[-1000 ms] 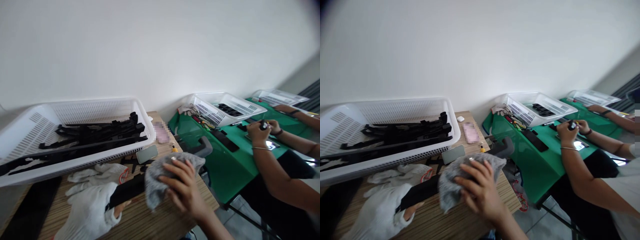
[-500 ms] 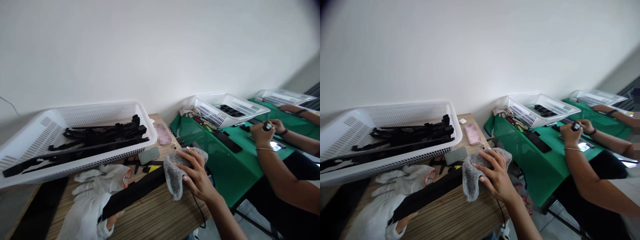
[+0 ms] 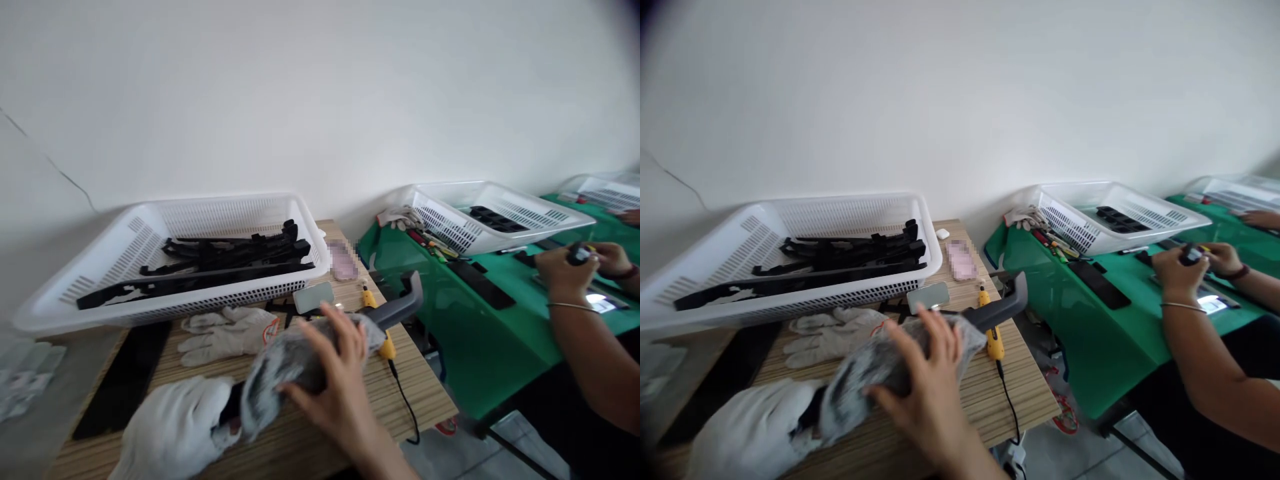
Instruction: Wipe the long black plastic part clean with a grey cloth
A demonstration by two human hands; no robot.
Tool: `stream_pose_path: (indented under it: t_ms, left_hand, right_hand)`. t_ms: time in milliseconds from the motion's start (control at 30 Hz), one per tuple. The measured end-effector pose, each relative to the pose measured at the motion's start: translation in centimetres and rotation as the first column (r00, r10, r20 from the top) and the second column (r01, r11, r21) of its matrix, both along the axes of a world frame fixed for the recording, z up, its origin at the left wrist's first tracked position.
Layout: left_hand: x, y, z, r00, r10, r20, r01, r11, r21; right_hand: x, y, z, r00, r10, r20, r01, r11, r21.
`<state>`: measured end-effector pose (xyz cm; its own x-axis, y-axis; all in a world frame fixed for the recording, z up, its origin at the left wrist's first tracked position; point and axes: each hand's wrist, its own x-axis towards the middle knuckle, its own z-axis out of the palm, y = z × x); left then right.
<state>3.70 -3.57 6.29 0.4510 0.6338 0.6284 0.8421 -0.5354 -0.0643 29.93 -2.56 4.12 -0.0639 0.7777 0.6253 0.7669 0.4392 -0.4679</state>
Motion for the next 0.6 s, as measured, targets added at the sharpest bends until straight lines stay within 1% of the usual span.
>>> stream_pose_path:
  t_ms: [67, 100, 133, 167, 200, 233, 333, 400, 433, 467, 500, 533, 600]
  left_hand:
    - [-0.9, -0.4, 1.3, 0.993, -0.021, -0.112, 0.026, 0.999, 0.042]
    - [-1.2, -0.6, 1.8, 0.987, -0.024, -0.162, 0.033, 0.998, 0.051]
    - [-1.2, -0.8, 2.3, 0.981, -0.022, -0.193, 0.034, 0.998, 0.060]
    - [-1.1, -0.9, 2.7, 0.978, -0.023, -0.209, 0.037, 0.997, 0.066]
    - [-0.7, -1.0, 3.1, 0.974, -0.022, -0.226, 0.040, 0.996, 0.075]
    - [-0.1, -1.1, 3.3, 0.973, -0.020, -0.230, 0.046, 0.993, 0.110]
    - [2.5, -0.8, 3.9, 0.960, -0.052, -0.277, 0.092, 0.986, 0.136]
    - [3.9, -0.5, 4.2, 0.964, -0.057, -0.259, 0.102, 0.981, 0.166]
    - [4.3, -0.4, 4.3, 0.965, -0.060, -0.256, 0.107, 0.979, 0.174]
    - [4.5, -0.4, 4.5, 0.964, -0.060, -0.259, 0.107, 0.979, 0.172]
    - [4.3, -0.4, 4.7, 0.962, -0.053, -0.267, 0.099, 0.982, 0.162]
    - [4.0, -0.6, 4.9, 0.961, -0.036, -0.275, 0.081, 0.985, 0.154]
    - [3.1, -1.0, 5.2, 0.958, 0.018, -0.287, 0.022, 0.991, 0.135]
  right_hand:
    - [3.2, 1.0, -0.1, 0.993, -0.080, -0.082, 0.085, 0.994, 0.065]
    - [4.5, 1.5, -0.2, 0.986, -0.124, -0.111, 0.133, 0.988, 0.077]
    - [5.4, 1.9, -0.3, 0.980, -0.151, -0.127, 0.163, 0.983, 0.089]
    - [5.6, 2.0, -0.5, 0.978, -0.155, -0.138, 0.167, 0.983, 0.082]
    - [5.3, 1.9, -0.6, 0.980, -0.139, -0.142, 0.148, 0.987, 0.061]
    - [4.3, 1.6, -0.7, 0.985, -0.103, -0.140, 0.109, 0.994, 0.032]
    - [-0.7, -0.4, -0.6, 0.994, 0.045, -0.099, -0.051, 0.997, -0.052]
    - [-3.2, -1.7, -0.1, 0.992, 0.110, -0.058, -0.114, 0.991, -0.067]
    - [-3.6, -2.1, 0.1, 0.991, 0.126, -0.048, -0.128, 0.990, -0.051]
    - [-3.3, -2.2, 0.3, 0.991, 0.127, -0.044, -0.129, 0.991, -0.028]
    - [-2.4, -2.1, 0.5, 0.992, 0.115, -0.049, -0.115, 0.993, 0.000]
    - [-0.9, -1.6, 0.5, 0.995, 0.085, -0.059, -0.083, 0.996, 0.028]
    - [3.1, -0.1, 0.0, 0.995, -0.018, -0.102, 0.025, 0.998, 0.066]
